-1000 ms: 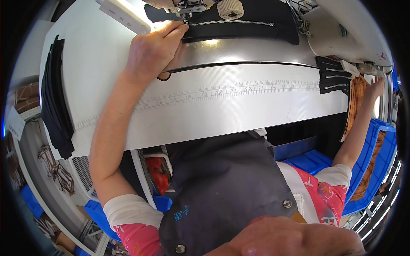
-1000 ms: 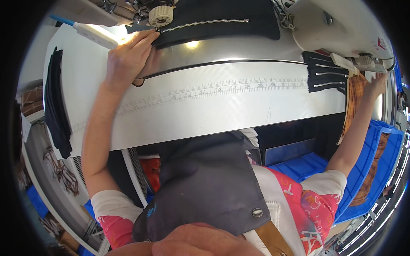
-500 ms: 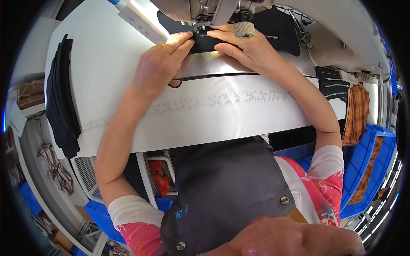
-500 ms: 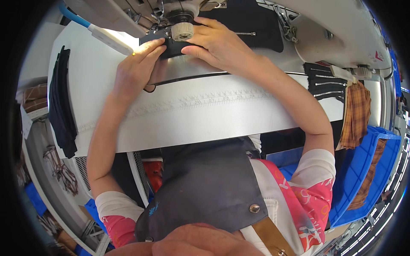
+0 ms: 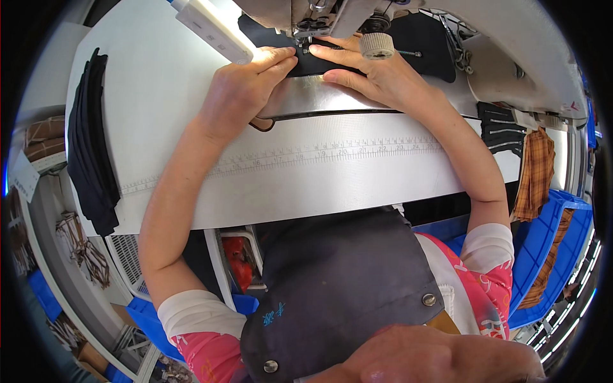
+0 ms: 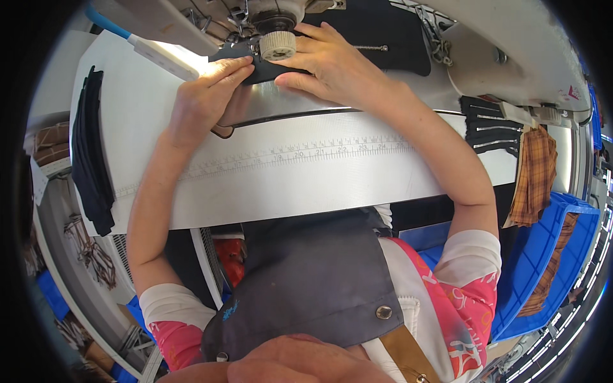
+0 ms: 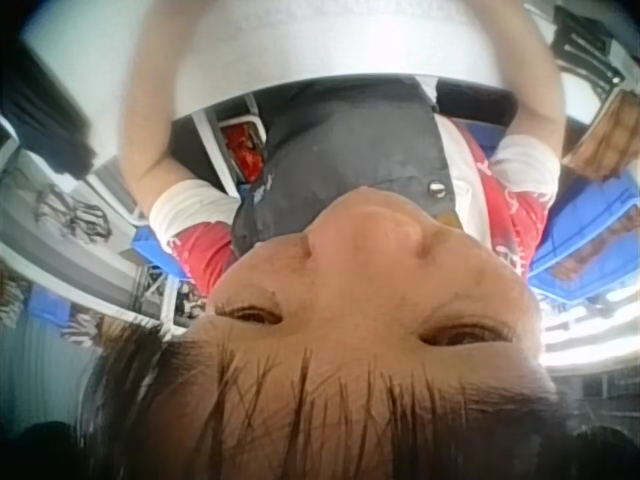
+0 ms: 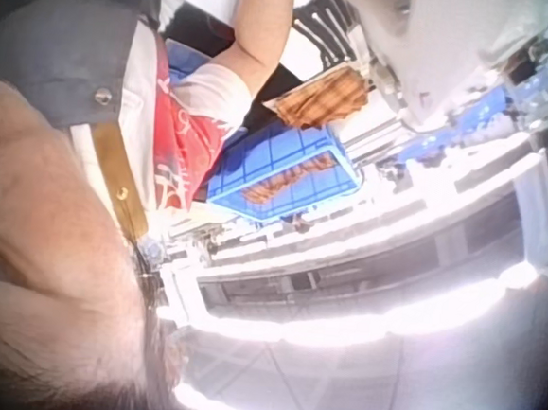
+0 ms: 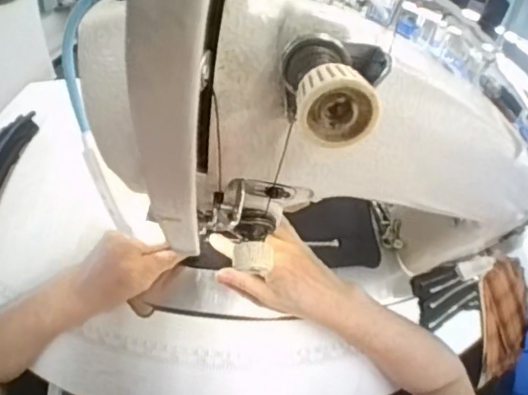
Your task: The person sews zippers and lining fabric into leather panels using an industrial sewing machine.
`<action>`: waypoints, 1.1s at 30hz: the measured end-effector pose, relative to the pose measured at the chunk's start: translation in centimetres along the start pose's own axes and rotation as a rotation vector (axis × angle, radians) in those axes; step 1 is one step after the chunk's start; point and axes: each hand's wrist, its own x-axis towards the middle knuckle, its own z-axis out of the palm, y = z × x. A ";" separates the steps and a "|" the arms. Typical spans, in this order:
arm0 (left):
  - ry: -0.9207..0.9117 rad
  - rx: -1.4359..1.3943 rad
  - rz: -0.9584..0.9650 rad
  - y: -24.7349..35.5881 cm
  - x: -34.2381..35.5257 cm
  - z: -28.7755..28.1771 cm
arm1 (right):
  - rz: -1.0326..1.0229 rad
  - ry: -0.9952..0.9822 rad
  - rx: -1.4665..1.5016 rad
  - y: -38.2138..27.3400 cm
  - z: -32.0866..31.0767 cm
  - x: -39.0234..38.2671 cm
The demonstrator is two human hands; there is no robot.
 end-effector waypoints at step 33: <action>0.036 0.044 -0.072 -0.2 0.7 0.6 | -0.001 -0.021 0.043 0.4 -0.6 0.6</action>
